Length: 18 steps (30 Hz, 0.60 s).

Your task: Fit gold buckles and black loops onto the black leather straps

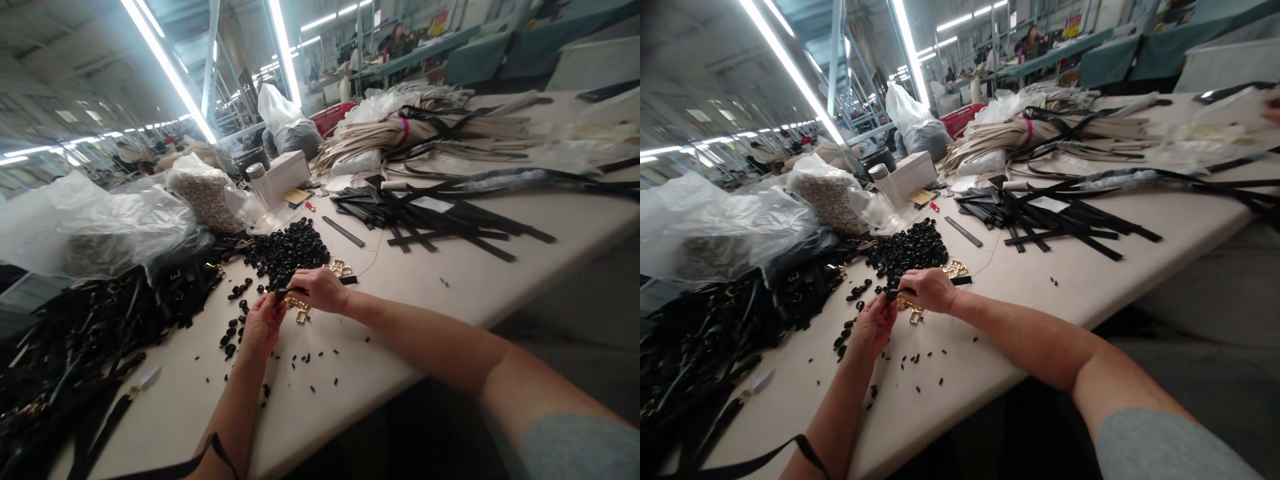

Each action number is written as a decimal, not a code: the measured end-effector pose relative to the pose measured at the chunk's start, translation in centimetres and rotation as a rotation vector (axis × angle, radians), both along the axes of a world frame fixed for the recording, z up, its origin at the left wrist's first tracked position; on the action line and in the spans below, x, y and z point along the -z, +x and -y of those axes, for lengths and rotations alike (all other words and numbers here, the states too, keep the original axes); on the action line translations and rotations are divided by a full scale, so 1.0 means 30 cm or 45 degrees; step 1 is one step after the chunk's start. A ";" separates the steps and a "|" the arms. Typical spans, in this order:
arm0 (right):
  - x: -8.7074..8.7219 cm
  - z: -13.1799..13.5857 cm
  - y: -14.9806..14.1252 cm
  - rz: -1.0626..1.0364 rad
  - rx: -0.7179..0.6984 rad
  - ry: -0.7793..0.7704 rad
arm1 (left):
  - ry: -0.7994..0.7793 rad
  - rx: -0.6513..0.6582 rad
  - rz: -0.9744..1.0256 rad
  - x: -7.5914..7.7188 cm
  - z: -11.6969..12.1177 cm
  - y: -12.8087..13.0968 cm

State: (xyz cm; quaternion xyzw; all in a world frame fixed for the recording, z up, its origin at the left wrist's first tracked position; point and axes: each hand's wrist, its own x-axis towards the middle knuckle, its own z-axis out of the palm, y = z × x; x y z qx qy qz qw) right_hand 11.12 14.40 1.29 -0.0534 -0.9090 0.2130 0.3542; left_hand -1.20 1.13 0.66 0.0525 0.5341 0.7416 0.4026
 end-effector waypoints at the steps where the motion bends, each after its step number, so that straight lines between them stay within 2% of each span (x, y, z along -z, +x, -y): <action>1: 0.001 0.001 -0.001 0.008 -0.001 0.001 | -0.007 -0.002 0.010 0.000 0.001 0.004; 7: 0.000 -0.002 0.002 0.045 -0.041 0.103 | -0.005 0.060 -0.040 0.008 0.014 -0.002; 12: -0.005 -0.005 0.008 0.059 -0.106 0.230 | -0.019 0.151 -0.227 0.007 0.029 -0.023; 15: -0.008 -0.007 0.011 0.062 -0.134 0.242 | -0.008 0.170 -0.317 0.005 0.031 -0.021; 18: -0.012 -0.008 0.014 0.054 -0.158 0.219 | 0.029 0.204 -0.256 0.006 0.028 -0.011</action>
